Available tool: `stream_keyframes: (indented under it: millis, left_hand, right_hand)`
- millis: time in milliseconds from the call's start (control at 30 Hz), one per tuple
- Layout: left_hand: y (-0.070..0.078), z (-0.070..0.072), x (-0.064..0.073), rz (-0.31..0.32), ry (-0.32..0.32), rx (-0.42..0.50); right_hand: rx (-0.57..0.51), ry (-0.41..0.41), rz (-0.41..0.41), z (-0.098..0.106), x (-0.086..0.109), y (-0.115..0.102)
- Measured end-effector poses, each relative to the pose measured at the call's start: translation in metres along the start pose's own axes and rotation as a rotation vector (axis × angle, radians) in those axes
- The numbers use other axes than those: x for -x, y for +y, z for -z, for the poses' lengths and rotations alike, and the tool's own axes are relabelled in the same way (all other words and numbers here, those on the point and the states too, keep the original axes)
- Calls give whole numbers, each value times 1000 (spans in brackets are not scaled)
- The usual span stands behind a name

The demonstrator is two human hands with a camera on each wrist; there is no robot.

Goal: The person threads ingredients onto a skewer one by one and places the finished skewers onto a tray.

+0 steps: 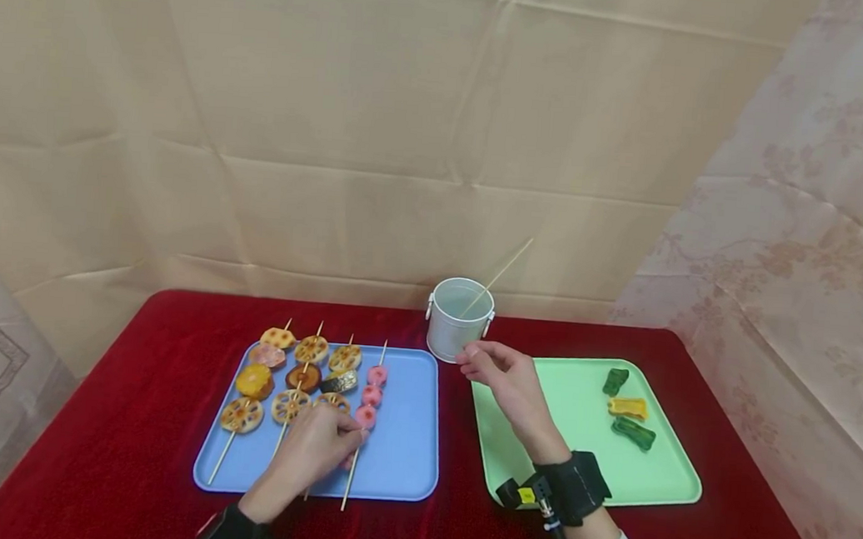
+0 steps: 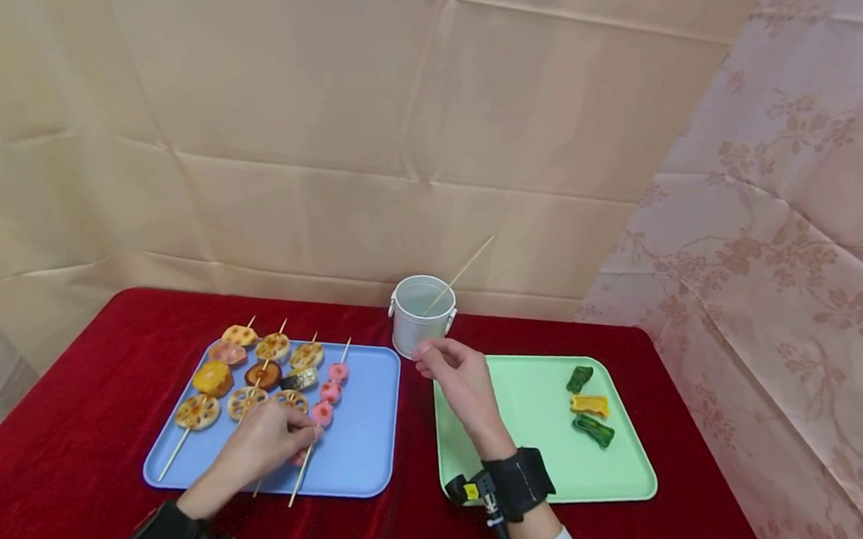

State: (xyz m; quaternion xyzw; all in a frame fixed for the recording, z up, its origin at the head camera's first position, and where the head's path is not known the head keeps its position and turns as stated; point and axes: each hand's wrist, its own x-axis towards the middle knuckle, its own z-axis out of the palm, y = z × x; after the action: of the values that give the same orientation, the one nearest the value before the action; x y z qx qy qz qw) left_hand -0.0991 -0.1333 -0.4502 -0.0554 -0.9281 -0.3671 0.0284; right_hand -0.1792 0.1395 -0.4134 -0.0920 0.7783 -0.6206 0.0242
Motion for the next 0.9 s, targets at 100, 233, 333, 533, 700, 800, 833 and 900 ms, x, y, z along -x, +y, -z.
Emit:
stream_keyframes:
  millis: [100, 233, 333, 533, 700, 800, 833, 900]
  left_hand:
    - [-2, -1, -2, -1, -6, -3]
    - [-4, -4, -3, 7, 3, -8]
    - [-4, -5, -3, 32, -1, -7]
    - [0, -2, -1, 32, -25, -44]
    - [7, 7, 0, -31, 45, -128]
    - [13, 12, -2, -22, 74, -121]
    - [16, 13, -4, -16, 86, -109]
    - [21, 14, -7, -17, 110, -71]
  right_hand:
    - [8, -1, -1, 0, 0, 1]
    - [8, -1, -4, 0, -1, 0]
    - [11, 1, -4, 0, 0, 0]
    - [16, 10, -13, 2, 0, -1]
    - [19, 18, -21, 3, 0, -2]
    - [26, 19, -29, 4, 0, -3]
    - [32, 19, -31, 4, 0, -3]
    - [41, 21, -32, 4, 0, -4]
